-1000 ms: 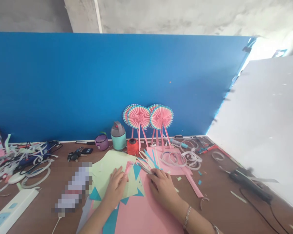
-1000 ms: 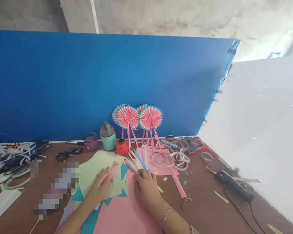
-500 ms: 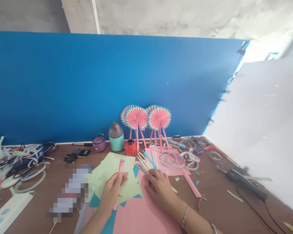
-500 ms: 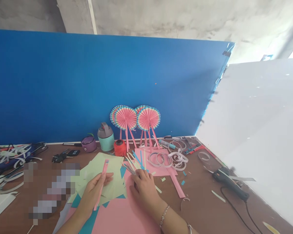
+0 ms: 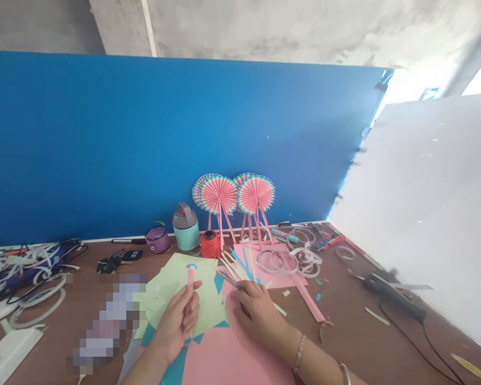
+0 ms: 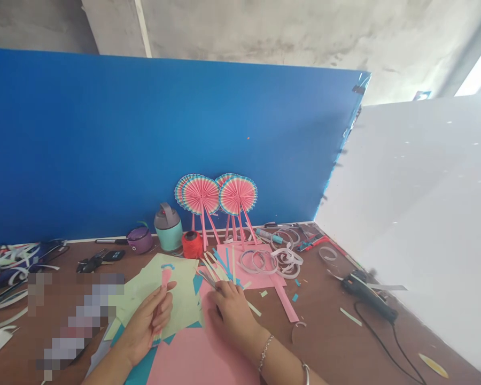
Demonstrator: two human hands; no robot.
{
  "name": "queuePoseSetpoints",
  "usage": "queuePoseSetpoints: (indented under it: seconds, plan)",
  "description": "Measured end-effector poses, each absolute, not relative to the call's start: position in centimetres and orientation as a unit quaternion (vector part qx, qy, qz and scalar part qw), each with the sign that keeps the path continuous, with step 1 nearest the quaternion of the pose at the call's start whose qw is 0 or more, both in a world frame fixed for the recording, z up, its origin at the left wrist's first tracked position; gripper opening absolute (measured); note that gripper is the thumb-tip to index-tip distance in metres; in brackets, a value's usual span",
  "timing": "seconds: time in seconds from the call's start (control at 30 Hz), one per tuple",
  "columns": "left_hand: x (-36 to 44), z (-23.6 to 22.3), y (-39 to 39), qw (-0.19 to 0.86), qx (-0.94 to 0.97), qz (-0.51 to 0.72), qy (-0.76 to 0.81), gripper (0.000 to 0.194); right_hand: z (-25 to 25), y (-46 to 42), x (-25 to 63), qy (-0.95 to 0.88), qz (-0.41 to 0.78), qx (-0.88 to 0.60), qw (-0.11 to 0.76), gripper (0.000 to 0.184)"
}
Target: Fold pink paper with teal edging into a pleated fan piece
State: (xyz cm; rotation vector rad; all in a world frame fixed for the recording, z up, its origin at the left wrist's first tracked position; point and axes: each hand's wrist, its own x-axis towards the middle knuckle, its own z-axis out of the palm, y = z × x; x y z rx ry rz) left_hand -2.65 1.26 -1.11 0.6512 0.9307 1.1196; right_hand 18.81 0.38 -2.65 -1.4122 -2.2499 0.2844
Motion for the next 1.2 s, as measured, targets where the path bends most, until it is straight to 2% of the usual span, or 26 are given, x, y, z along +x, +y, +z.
queuePoseSetpoints:
  seconds: [0.37, 1.2]
  plan:
    - [-2.82, -1.29, 1.33, 0.704, 0.274, 0.497, 0.428, 0.036, -2.41, 0.32, 18.87, -0.829, 0.091, -0.501, 0.232, 0.020]
    - [-2.84, -1.39, 1.58, 0.705, 0.271, 0.502, 0.421, 0.035, -2.63, 0.39, 19.02, -0.831, 0.094, -0.500, 0.224, 0.021]
